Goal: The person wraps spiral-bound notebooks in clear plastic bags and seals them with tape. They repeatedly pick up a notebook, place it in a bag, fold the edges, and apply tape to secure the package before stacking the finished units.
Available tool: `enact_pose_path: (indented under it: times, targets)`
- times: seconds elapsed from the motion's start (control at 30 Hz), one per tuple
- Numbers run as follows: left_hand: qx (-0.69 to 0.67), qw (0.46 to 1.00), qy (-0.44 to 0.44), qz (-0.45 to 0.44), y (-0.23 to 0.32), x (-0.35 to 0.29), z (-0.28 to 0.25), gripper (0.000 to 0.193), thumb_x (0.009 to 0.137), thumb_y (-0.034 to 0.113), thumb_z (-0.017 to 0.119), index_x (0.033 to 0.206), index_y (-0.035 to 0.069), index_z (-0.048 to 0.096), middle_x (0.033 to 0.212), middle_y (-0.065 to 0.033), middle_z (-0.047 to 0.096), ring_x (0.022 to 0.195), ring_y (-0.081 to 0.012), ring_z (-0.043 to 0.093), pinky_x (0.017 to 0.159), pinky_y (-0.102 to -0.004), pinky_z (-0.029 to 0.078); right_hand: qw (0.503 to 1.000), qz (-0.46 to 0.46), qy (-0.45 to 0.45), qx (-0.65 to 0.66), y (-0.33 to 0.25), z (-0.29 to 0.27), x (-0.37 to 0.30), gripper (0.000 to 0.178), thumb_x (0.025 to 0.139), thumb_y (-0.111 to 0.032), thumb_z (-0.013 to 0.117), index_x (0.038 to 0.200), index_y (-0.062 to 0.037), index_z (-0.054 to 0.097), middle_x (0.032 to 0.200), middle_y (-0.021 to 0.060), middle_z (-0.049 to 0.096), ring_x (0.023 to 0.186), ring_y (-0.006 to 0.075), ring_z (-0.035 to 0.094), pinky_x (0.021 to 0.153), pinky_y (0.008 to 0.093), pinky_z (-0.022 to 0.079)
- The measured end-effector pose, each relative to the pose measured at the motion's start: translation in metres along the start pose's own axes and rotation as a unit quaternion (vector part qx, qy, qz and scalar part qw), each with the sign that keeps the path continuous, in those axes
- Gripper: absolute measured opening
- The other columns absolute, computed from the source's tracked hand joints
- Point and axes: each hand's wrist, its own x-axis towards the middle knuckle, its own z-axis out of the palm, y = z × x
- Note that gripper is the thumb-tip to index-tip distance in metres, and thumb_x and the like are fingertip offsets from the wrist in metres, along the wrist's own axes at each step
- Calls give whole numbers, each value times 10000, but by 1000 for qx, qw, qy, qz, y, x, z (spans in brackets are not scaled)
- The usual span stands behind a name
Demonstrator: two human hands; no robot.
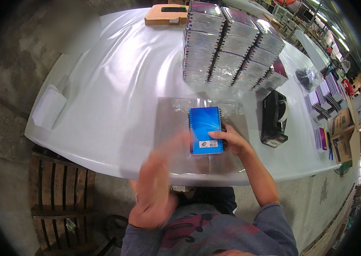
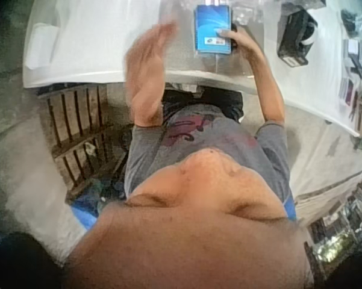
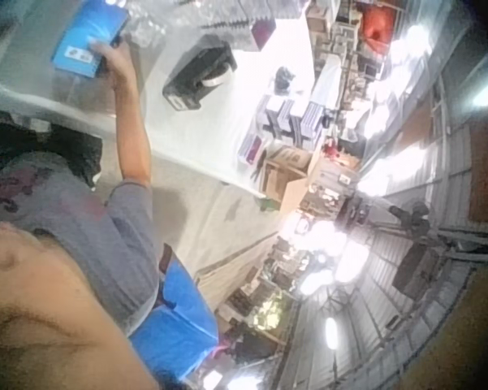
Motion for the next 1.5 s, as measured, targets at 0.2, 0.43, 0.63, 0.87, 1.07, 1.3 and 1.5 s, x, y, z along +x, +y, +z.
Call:
enact_pose_path:
  times: [0.2, 0.43, 0.63, 0.87, 1.07, 1.3, 1.5]
  targets:
    - [535, 762, -123, -344, -133, -52, 37, 608, 956, 377, 364, 1441, 30, 248, 1512, -161, 209, 1417, -317, 136, 1068, -637, 93, 1000, 19, -3, -4, -4, 4, 1, 777, 655, -323, 807, 1247, 31, 450, 1086, 160, 604, 929, 239, 635, 813, 374, 525]
    - [506, 794, -124, -312, -158, -65, 42, 573, 961, 381, 371, 1436, 72, 290, 1519, -135, 202, 1412, -306, 157, 1076, -617, 122, 999, 29, -5, -15, -4, 1, 0, 759, 682, -321, 785, 1270, 8, 436, 1101, 140, 607, 956, 225, 631, 802, 361, 534]
    - [454, 833, -76, -306, -158, -64, 35, 540, 931, 383, 471, 1389, 105, 404, 1494, -75, 285, 1408, -292, 171, 1084, -587, 154, 999, 23, -12, -25, -6, 3, 0, 765, 685, -321, 785, 1277, 7, 428, 1124, 147, 595, 963, 229, 627, 805, 372, 533]
    - [279, 927, 37, -249, -131, -35, 28, 613, 804, 134, 671, 1372, 204, 453, 1373, -141, 432, 999, -237, 558, 861, -405, 443, 999, 3, -29, -15, -6, 1, 0, 757, 695, -312, 777, 1286, 5, 424, 1119, 144, 596, 978, 233, 617, 822, 385, 523]
    - [49, 926, -41, -372, -138, -13, -17, 685, 775, 21, 692, 1391, 156, 424, 1262, -122, 559, 593, -71, 555, 558, -236, 491, 1000, 21, -8, 2, -13, 7, -7, 692, 697, -284, 787, 1234, 26, 482, 1081, 156, 622, 944, 223, 637, 820, 349, 524]
    - [-29, 925, -117, -360, -122, 5, -15, 858, 728, -47, 647, 1466, 112, 240, 1438, -133, 391, 609, -88, 583, 523, -239, 486, 999, 23, -23, 22, -13, 7, -6, 687, 707, -316, 773, 1241, 4, 484, 1095, 136, 619, 940, 207, 633, 800, 349, 527]
    - [-121, 912, -166, -355, -119, 20, 21, 956, 696, -88, 580, 1491, 118, 91, 1510, -167, 225, 621, -113, 594, 511, -256, 498, 1000, 14, -6, -16, -14, 12, -7, 661, 707, -308, 781, 1231, -19, 499, 1079, 121, 627, 927, 201, 635, 777, 347, 527]
